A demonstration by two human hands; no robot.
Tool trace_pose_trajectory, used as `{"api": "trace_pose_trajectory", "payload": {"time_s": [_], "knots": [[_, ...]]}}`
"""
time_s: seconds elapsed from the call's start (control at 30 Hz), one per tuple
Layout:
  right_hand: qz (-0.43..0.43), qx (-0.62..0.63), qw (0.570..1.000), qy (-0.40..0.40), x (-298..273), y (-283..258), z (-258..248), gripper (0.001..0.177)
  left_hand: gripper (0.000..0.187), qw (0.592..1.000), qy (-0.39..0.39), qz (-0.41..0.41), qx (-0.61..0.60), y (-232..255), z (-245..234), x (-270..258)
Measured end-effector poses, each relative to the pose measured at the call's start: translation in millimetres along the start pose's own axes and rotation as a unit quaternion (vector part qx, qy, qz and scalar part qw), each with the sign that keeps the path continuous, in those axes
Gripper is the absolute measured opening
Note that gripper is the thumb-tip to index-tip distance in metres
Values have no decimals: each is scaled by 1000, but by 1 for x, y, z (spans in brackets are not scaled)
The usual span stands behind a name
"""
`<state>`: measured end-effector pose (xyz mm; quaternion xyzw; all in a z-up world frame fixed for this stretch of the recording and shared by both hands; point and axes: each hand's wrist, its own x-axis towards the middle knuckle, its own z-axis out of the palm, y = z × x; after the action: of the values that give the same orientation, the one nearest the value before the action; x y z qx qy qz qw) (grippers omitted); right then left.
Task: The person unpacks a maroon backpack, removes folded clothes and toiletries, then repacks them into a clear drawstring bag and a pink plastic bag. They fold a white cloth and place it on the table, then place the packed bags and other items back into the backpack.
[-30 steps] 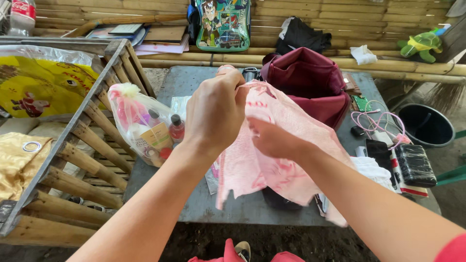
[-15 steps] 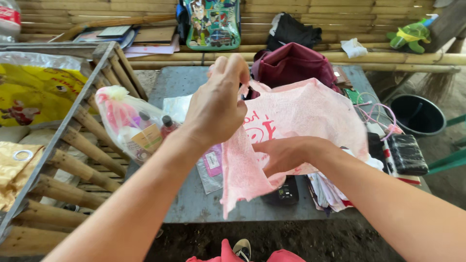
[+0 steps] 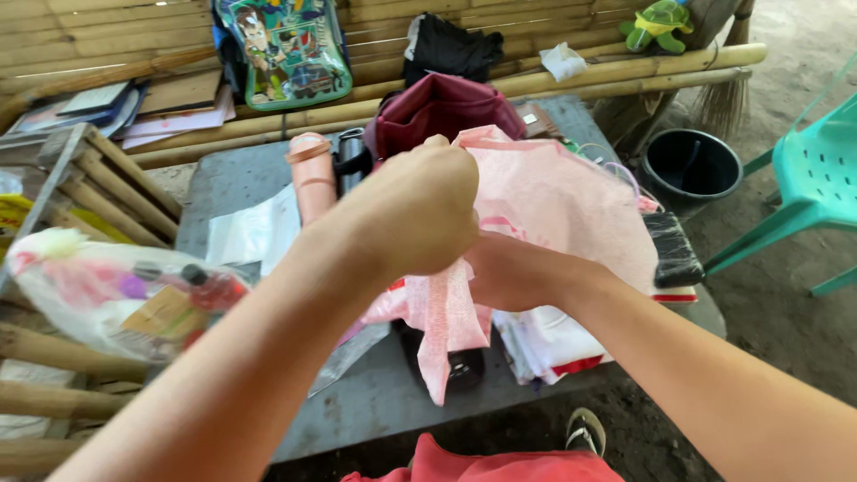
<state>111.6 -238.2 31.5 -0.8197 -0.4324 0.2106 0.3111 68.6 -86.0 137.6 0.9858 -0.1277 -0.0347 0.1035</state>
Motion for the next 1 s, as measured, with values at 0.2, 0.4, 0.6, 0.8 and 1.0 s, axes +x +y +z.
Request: {"api": "trace_pose_trajectory", "payload": {"time_s": [0.2, 0.4, 0.6, 0.8, 1.0], "knots": [[25, 45, 982, 184, -61, 44, -55, 33, 68, 976, 125, -122, -132, 40, 30, 50], [107, 179, 888, 410, -109, 72, -102, 53, 83, 869, 461, -132, -125, 72, 46, 95], [291, 702, 648, 50, -77, 108, -147, 107, 85, 753, 572, -258, -197, 163, 109, 129], [141, 482, 853, 142, -39, 150, -145, 41, 85, 759, 427, -329, -364, 221, 161, 119], [-112, 53, 973, 196, -29, 170, -184, 20, 90, 772, 460, -400, -181, 218, 140, 96]]}}
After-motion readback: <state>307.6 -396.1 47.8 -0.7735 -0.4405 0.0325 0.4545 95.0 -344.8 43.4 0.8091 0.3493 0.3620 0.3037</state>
